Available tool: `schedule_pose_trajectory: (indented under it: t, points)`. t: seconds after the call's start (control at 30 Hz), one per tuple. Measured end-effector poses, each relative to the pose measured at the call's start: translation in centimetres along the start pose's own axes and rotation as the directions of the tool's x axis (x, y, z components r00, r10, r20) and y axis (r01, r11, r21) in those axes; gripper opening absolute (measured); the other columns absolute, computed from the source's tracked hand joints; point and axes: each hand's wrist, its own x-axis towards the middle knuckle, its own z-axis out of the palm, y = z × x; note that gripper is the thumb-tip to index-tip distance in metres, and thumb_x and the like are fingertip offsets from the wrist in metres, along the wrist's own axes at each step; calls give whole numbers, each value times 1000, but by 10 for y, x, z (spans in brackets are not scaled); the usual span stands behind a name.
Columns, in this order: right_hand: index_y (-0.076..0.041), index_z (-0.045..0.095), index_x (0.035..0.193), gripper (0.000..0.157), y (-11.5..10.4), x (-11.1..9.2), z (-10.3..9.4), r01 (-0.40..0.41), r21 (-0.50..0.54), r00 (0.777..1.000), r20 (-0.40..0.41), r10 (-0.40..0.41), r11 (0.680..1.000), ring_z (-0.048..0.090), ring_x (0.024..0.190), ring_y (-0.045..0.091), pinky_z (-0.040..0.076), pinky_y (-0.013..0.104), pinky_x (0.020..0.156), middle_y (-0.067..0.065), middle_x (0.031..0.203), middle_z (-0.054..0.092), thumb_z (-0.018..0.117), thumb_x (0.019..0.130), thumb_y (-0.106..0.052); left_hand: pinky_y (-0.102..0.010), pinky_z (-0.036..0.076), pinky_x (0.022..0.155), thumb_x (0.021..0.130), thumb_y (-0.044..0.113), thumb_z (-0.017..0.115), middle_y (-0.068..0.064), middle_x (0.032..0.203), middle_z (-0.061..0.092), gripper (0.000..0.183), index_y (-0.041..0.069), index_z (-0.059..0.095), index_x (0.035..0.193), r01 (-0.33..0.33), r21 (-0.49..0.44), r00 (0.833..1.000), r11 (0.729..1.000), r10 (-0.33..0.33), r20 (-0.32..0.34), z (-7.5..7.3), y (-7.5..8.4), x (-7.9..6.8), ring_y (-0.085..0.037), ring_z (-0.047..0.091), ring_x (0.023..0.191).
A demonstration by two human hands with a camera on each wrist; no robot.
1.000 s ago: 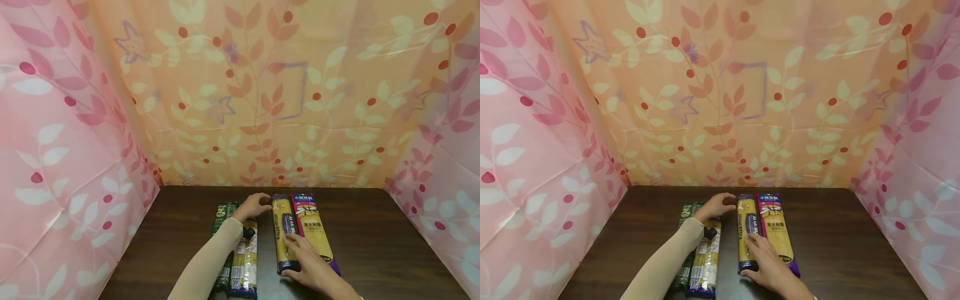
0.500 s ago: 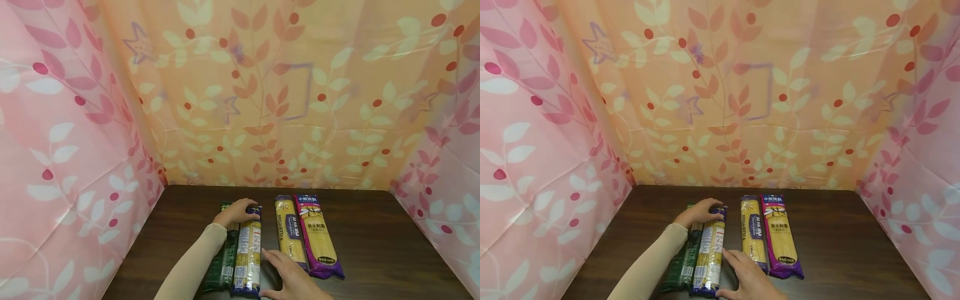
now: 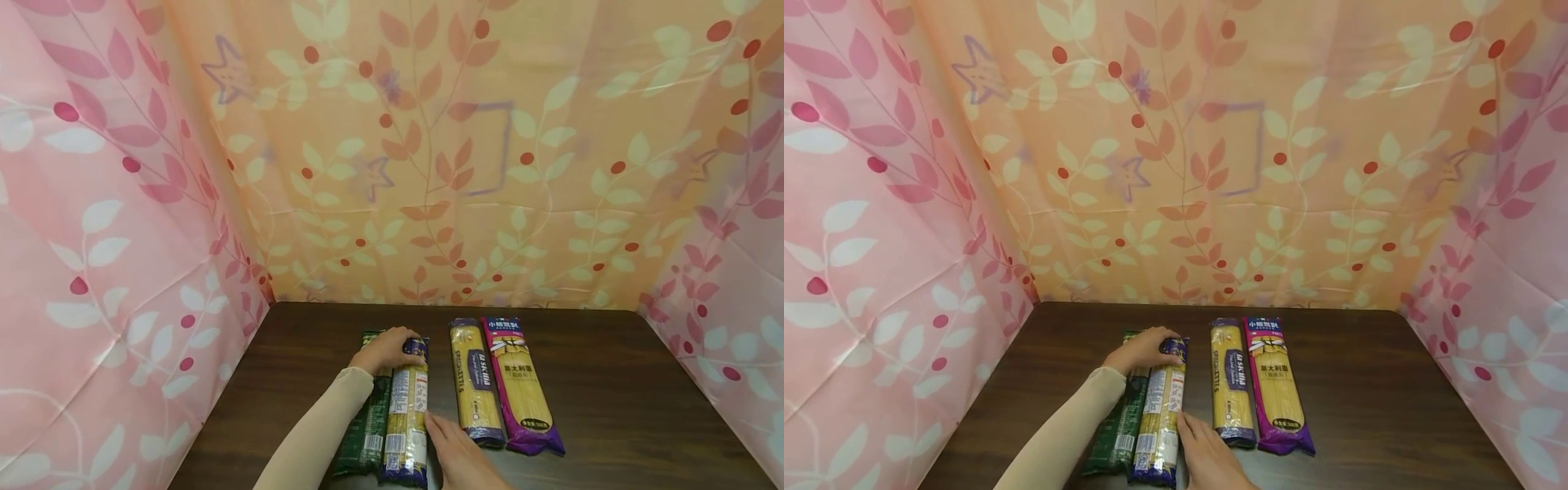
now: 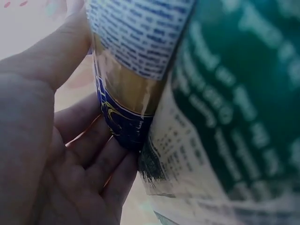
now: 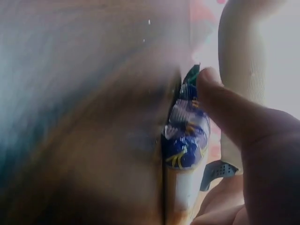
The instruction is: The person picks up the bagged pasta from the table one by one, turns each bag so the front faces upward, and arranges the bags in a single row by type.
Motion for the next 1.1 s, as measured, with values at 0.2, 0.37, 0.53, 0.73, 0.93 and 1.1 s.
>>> schedule_pose_trajectory:
  t: [0.2,0.37,0.53,0.73,0.93,1.1]
  points:
    - [4,37,164,129,-2,3,5,-55,-20,998,23,55,998,45,146,44,44,64,113,23,163,43,78,78,-83,-44,55,98,96,50,81,-10,141,63,66,14,64,148,8,41,1000,999,-8,1,3,3,1,-24,61,116]
    - [6,38,163,130,-5,6,6,-72,-23,997,-3,72,997,46,144,47,45,66,111,26,162,43,79,77,-83,-45,55,100,96,49,81,-9,142,62,65,14,64,148,25,39,1000,999,-25,-6,2,5,2,-25,61,117]
    - [7,41,161,124,-8,9,8,-70,-25,997,-13,70,997,45,144,49,46,68,108,29,161,43,82,79,-77,-45,55,99,96,47,82,-10,141,63,64,13,65,147,32,34,999,999,-32,-11,2,3,1,-26,62,117]
    - [7,40,161,126,-11,10,11,-90,-4,995,-40,90,996,45,144,49,46,68,108,27,161,43,82,78,-78,-44,56,97,95,45,83,-10,137,64,62,13,65,145,29,20,999,999,-28,-24,3,2,-1,-25,62,115]
    - [9,45,157,123,-11,12,10,-134,64,990,-32,137,989,42,145,52,45,71,107,30,161,41,84,78,-76,-46,55,101,95,45,83,-10,142,62,61,13,66,144,34,4,999,999,-34,-28,4,3,0,-28,60,122]
    - [9,50,154,118,-11,13,9,-166,91,986,-15,168,982,41,146,53,44,72,107,29,162,40,85,78,-75,-47,54,103,94,45,84,-11,143,62,61,12,66,142,32,4,999,999,-32,-28,5,4,0,-29,60,125]
